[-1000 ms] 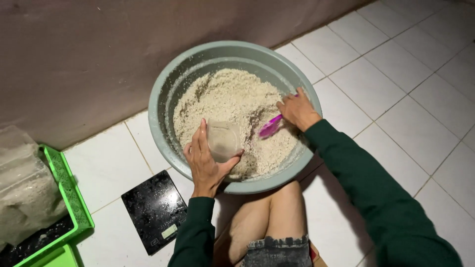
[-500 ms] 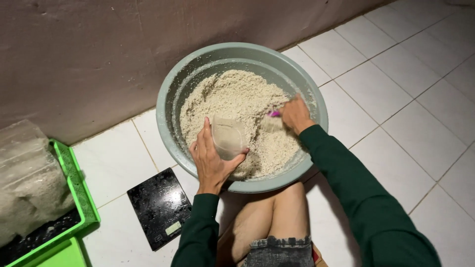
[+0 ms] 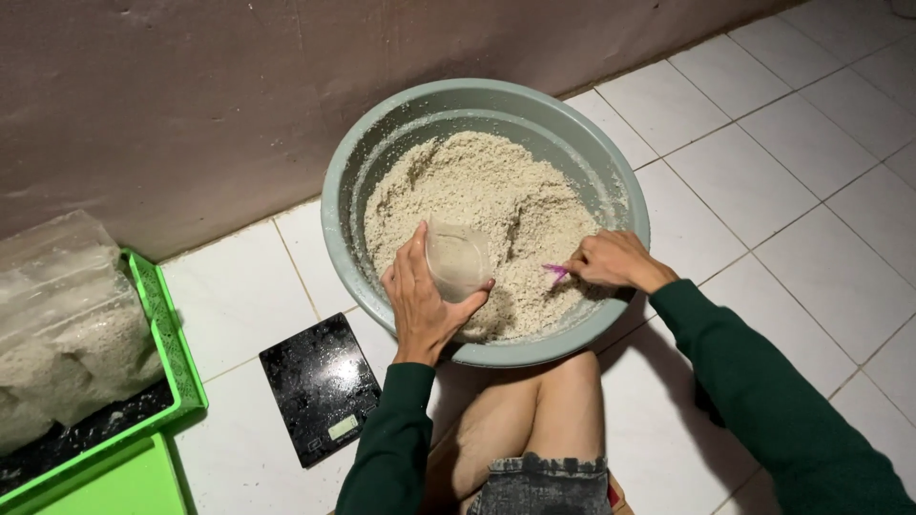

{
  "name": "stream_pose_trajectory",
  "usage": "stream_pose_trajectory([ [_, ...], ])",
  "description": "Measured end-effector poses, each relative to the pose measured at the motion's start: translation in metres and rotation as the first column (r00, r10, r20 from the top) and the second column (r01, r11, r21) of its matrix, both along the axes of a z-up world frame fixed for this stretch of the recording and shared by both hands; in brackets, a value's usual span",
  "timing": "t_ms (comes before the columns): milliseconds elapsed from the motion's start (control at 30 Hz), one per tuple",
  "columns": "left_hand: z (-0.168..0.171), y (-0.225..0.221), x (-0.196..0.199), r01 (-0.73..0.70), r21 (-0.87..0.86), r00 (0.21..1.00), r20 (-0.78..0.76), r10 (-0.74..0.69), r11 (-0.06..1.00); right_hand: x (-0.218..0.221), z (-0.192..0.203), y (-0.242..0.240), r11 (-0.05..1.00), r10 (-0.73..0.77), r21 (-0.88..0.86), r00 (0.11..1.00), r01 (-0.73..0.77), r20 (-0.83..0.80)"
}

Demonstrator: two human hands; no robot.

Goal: Scooping granular food product into small plastic bags and weighing them on a digital scale.

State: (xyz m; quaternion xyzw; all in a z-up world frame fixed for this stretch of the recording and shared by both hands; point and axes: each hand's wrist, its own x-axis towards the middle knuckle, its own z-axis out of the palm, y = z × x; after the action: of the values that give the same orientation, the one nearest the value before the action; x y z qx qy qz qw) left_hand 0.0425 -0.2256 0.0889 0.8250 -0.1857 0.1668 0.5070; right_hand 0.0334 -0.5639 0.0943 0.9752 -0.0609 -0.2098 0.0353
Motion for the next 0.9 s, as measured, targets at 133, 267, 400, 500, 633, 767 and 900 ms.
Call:
stream_pose_trajectory([
  [133, -0.014, -0.003, 0.001, -0.119, 0.092, 0.991, 0.073, 0.113, 0.989, -0.022, 0.062, 0.025, 0.958, -0.163, 0.226, 0.983, 0.179, -0.089],
  [267, -0.005, -0.002, -0.003, -0.111, 0.046, 0.994, 0.027, 0.11, 0.993, -0.03, 0.078, 0.02, 0.911, -0.26, 0.319, 0.965, 0.26, -0.043],
  [400, -0.004, -0.004, 0.005, -0.116, 0.073, 0.993, 0.012, 0.116, 0.991, -0.038, 0.116, 0.049, 0.801, -0.408, 0.514, 0.908, 0.307, 0.092],
  [500, -0.003, -0.002, 0.003, -0.109, 0.069, 0.994, -0.023, 0.111, 0.992, -0.039, 0.127, 0.063, 0.773, -0.426, 0.574, 0.891, 0.268, 0.158],
  [633, 0.005, -0.002, 0.002, -0.064, 0.058, 0.995, -0.067, 0.068, 0.996, -0.042, 0.158, 0.098, 0.78, -0.389, 0.594, 0.896, 0.198, 0.213],
  [767, 0.006, -0.001, 0.001, -0.063, 0.067, 0.996, -0.054, 0.067, 0.996, -0.043, 0.167, 0.122, 0.817, -0.326, 0.557, 0.915, 0.147, 0.236],
  [900, 0.006, -0.001, 0.001, -0.018, 0.073, 0.999, -0.045, 0.021, 0.997, -0.046, 0.174, 0.143, 0.852, -0.233, 0.523, 0.912, 0.024, 0.338],
])
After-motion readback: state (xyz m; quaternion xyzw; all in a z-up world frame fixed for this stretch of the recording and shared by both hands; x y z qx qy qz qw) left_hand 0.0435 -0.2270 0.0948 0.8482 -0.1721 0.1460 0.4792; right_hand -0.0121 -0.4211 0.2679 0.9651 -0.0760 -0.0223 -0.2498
